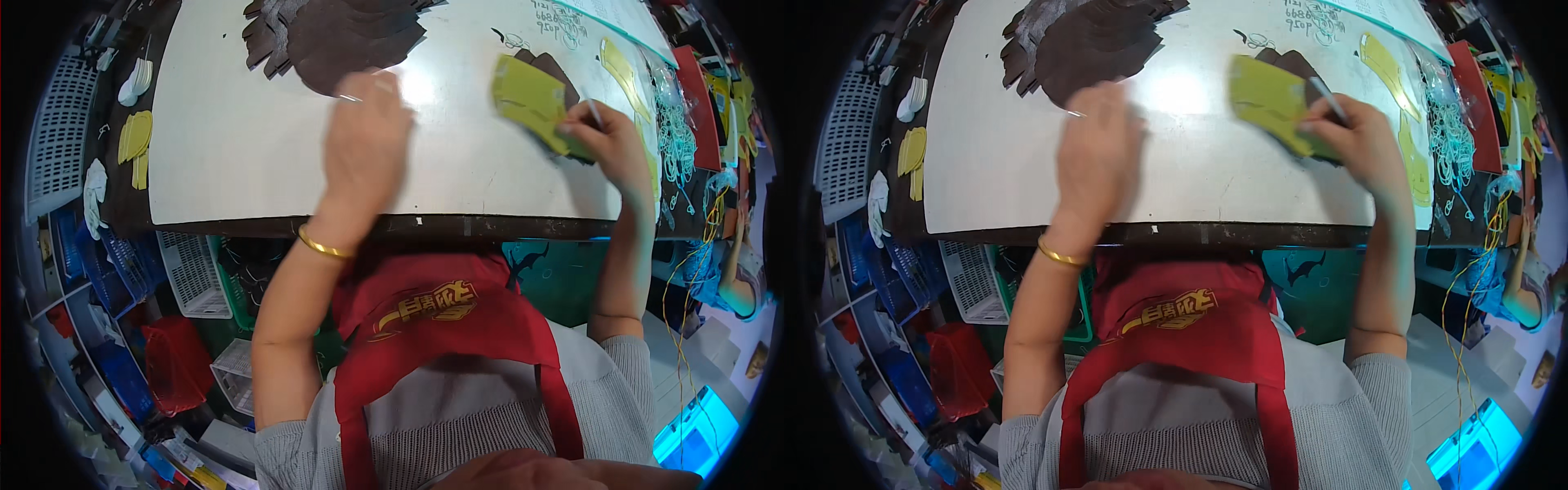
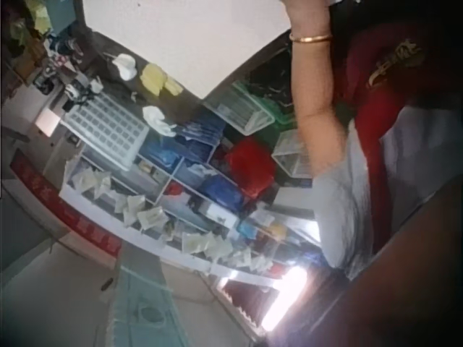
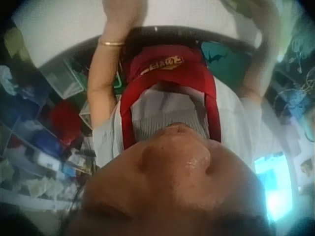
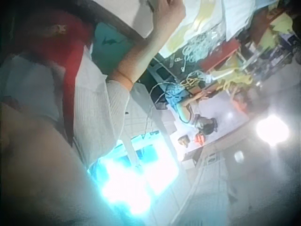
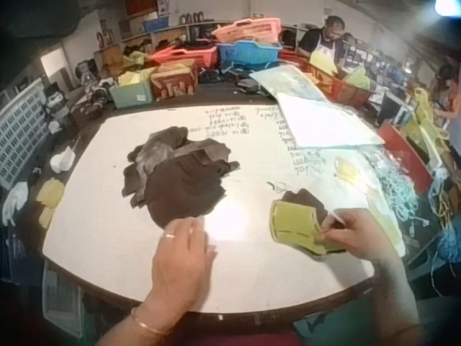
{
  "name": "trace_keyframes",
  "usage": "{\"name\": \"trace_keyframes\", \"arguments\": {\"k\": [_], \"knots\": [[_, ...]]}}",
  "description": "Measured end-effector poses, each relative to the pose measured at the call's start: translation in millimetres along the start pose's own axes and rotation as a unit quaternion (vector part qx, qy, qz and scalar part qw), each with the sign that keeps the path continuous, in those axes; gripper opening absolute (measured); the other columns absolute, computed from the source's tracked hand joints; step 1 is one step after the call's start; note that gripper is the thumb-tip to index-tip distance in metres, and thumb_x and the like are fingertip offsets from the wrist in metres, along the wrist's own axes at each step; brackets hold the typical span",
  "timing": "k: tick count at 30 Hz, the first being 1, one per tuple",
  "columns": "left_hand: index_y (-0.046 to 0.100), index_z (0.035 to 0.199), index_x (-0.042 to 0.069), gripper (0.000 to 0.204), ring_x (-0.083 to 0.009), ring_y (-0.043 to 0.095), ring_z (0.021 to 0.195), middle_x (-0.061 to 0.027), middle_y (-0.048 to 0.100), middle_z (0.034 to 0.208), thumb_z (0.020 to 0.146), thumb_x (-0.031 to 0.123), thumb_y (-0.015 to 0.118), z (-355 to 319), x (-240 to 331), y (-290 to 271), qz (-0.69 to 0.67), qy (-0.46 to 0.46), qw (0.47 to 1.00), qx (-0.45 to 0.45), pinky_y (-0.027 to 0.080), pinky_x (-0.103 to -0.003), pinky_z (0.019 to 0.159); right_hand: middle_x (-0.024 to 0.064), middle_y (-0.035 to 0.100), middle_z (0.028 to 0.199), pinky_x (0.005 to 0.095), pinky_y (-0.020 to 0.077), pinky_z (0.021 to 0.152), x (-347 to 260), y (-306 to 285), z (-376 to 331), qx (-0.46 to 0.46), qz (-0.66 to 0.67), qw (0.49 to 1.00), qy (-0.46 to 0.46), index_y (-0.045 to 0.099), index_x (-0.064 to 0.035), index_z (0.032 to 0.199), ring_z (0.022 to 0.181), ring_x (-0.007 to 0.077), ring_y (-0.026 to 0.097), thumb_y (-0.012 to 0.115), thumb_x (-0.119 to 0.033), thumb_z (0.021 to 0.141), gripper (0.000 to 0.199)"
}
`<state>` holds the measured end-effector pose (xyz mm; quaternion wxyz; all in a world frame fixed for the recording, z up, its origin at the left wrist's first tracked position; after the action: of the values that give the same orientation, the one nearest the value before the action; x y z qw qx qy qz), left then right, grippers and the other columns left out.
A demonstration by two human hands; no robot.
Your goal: The person bundles a stack of leather shoe pieces with a rubber band, marks them with a pen, and removes the band. The person then traces markings onto each leather piece one by one using a stencil and a pen.
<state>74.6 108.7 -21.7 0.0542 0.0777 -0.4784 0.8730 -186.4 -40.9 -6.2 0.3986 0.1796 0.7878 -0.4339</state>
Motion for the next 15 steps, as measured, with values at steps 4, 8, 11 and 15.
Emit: {"name": "trace_keyframes", "arguments": {"k": [4, 8, 11, 15], "knots": [[0.061, 0.111, 0.002, 0.032, -0.0346, 0.059, 0.099, -0.0148, 0.063, 0.106, 0.082, 0.011, 0.072, -8, -7, -1, 0.002, -0.013, 0.996, -0.087, 0.048, -0.043, 0.084, -0.0004, 0.064, 0.078, 0.0199, 0.0448, 0.069, 19, -36, 1, 0.114, -0.096, 0.984, -0.101, 0.072, -0.0026, 0.100, 0.074, 0.0042, 0.055, 0.069, -0.013, 0.093, 0.013], [0.066, 0.104, 0.003, 0.024, -0.0262, 0.064, 0.093, -0.0087, 0.064, 0.099, 0.080, 0.004, 0.067, -52, 34, -16, -0.088, 0.077, 0.988, -0.098, 0.050, -0.037, 0.078, 0.0022, 0.069, 0.082, 0.0256, 0.0505, 0.063, -12, 33, -12, 0.031, 0.066, 0.991, -0.116, 0.072, -0.0017, 0.104, 0.075, 0.0062, 0.062, 0.068, -0.021, 0.098, 0.021], [0.067, 0.101, 0.000, 0.025, -0.0266, 0.064, 0.096, -0.0098, 0.065, 0.099, 0.076, 0.003, 0.067, -59, 36, -19, -0.112, 0.063, 0.991, -0.032, 0.053, -0.037, 0.080, 0.0027, 0.069, 0.079, 0.0254, 0.0505, 0.062, -29, 70, -8, -0.054, 0.014, 0.990, -0.133, 0.072, 0.0002, 0.103, 0.071, 0.0068, 0.062, 0.068, -0.017, 0.097, 0.019], [0.068, 0.099, -0.003, 0.027, -0.0292, 0.065, 0.099, -0.0121, 0.066, 0.099, 0.073, 0.002, 0.067, -67, 31, -14, -0.136, 0.016, 0.991, 0.010, 0.057, -0.037, 0.082, 0.0117, 0.069, 0.074, 0.0303, 0.0520, 0.062, -30, 89, -1, -0.099, -0.049, 0.984, -0.142, 0.073, -0.0014, 0.102, 0.065, 0.0172, 0.067, 0.071, -0.023, 0.093, 0.023]]}}
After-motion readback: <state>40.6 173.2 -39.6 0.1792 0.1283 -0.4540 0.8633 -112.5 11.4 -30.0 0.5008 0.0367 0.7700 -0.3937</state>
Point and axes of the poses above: each hand's wrist, its own z-axis towards the middle knuckle, its own y-axis out of the palm, x = y × z, the point moved 4 cm from there along z, towards the middle knuckle
